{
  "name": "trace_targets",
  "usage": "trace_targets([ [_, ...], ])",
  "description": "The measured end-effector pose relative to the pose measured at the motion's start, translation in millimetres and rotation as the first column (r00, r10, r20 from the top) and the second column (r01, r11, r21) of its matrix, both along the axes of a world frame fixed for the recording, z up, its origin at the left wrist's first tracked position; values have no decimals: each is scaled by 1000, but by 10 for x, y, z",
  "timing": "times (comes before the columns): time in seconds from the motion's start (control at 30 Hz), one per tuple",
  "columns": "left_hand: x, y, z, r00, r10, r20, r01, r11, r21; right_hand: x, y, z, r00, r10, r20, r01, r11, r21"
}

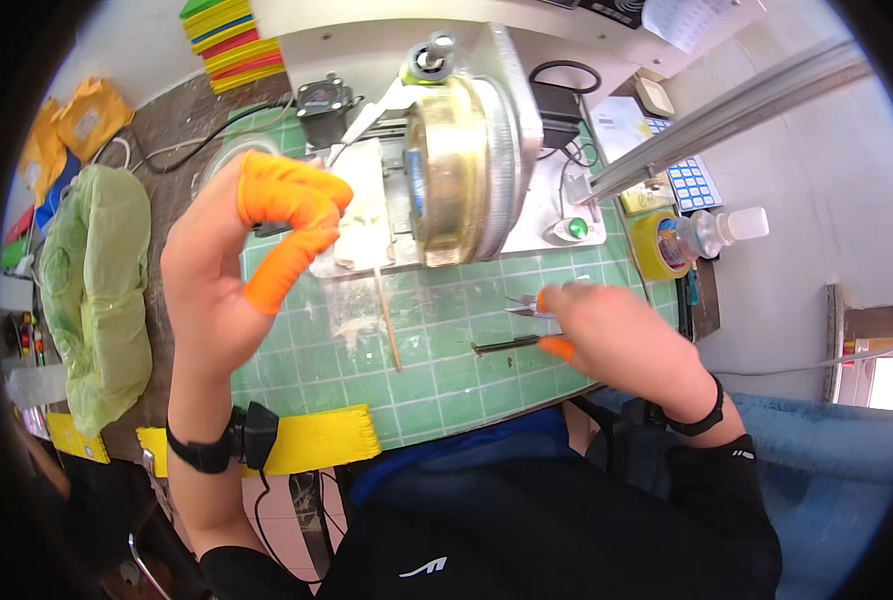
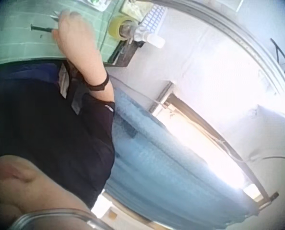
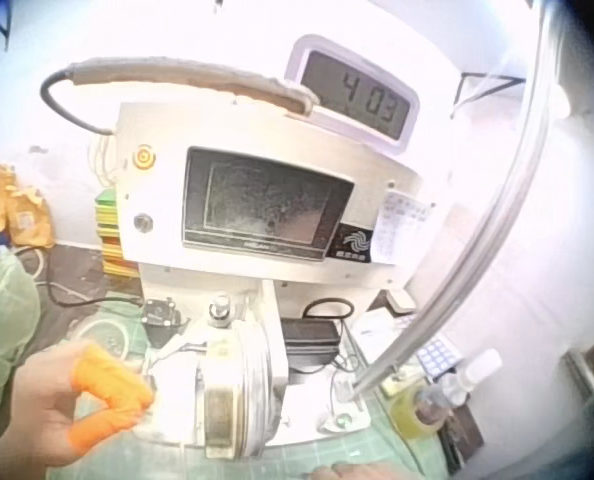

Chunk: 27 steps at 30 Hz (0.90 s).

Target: Applying stickers, glue, and metal components to yellow plastic strips in an assembly line setting.

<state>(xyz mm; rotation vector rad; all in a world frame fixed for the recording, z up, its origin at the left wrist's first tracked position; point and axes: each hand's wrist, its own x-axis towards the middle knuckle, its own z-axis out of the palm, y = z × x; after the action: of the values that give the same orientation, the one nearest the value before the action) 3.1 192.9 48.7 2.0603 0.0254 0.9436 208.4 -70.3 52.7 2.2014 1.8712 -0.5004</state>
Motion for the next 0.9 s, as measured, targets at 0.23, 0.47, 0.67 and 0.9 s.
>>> trace_targets([
  [0.23,-66,-264,387,965,264,0,-234,856,462,671,203,155,930,-358,82,118,501,857],
  [0.47,43,-161,-19,918,309,249,-396,717,574,786,-192,-476,807,-430,-406,537,247,806],
  [0.67,-1524,-190,277,842,458,284,-530,801,279,158,-454,17,789,-223,-572,608,409,680],
  [0.9,-5658,-1113,-594,-368,919,-142,-876,-394,-277,-238,239,512,916,11,-401,369,366,854],
])
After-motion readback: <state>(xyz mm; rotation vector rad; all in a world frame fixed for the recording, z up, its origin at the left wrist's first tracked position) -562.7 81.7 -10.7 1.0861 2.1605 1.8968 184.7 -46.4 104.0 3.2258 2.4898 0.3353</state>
